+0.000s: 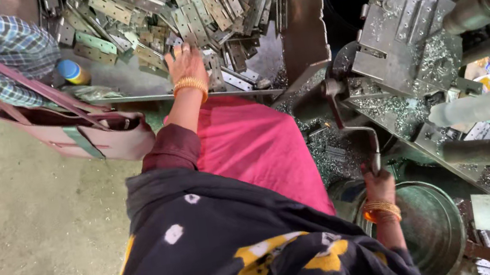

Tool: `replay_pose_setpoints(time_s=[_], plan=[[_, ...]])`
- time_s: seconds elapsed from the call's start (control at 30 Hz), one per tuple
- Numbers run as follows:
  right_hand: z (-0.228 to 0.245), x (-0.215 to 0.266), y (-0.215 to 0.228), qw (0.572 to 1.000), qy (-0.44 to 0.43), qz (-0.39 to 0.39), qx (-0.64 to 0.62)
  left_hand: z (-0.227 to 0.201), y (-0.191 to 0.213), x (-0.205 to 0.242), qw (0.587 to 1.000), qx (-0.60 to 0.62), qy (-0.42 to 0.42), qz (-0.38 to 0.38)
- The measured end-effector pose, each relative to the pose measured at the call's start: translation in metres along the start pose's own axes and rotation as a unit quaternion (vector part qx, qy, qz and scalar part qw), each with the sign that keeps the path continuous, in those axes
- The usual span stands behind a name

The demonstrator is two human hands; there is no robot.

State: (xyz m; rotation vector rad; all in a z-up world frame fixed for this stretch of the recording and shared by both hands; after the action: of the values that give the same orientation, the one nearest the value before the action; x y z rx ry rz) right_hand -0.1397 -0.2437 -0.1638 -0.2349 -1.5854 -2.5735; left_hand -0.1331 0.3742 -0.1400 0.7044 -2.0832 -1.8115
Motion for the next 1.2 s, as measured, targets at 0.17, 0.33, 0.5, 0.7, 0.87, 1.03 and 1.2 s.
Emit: replay_pose_setpoints(time_s=[0.17,0.33,0.5,0.7,0.87,1.03,1.2], plan=[[0.013,0.009,0.005,0.999,-0.005,0.008,-0.05,-0.004,0.018,-0.016,0.996,-0.008,-0.013,0.087],[0.005,0.004,-0.006,0.999,-0.017,0.001,-0.04,-0.016,0.067,0.017,0.984,0.069,-0.041,0.158],[-0.014,-0.003,-0.024,0.999,-0.048,0.015,0.0,-0.179,0.132,0.081,0.907,0.309,-0.257,-0.127],[0.003,0.014,-0.021,0.999,-0.024,-0.024,-0.041,-0.379,0.117,0.134,0.874,0.127,-0.427,-0.193],[0.044,0.026,0.031,1.0,-0.002,-0.005,0.019,-0.396,0.098,0.135,0.906,0.082,-0.331,-0.25],[0.082,0.004,0.094,0.995,0.003,0.027,0.091,-0.402,0.095,0.115,0.937,0.024,-0.347,0.023],[0.081,0.02,0.068,0.998,-0.031,-0.01,0.062,-0.416,0.101,0.104,0.936,-0.03,-0.347,0.053]])
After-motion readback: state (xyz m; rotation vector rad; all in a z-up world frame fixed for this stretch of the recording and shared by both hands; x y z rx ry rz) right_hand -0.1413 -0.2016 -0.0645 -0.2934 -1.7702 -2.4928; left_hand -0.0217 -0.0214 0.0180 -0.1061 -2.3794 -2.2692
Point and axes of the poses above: each hand's wrist, its own x-axis away from the middle knuckle, its own y-axis out of the back of the hand, z = x × y, the point moved 3 cm from there along -x, towards the middle knuckle, and after that the axes turned 2 degrees about x, right-handed, at the moved point
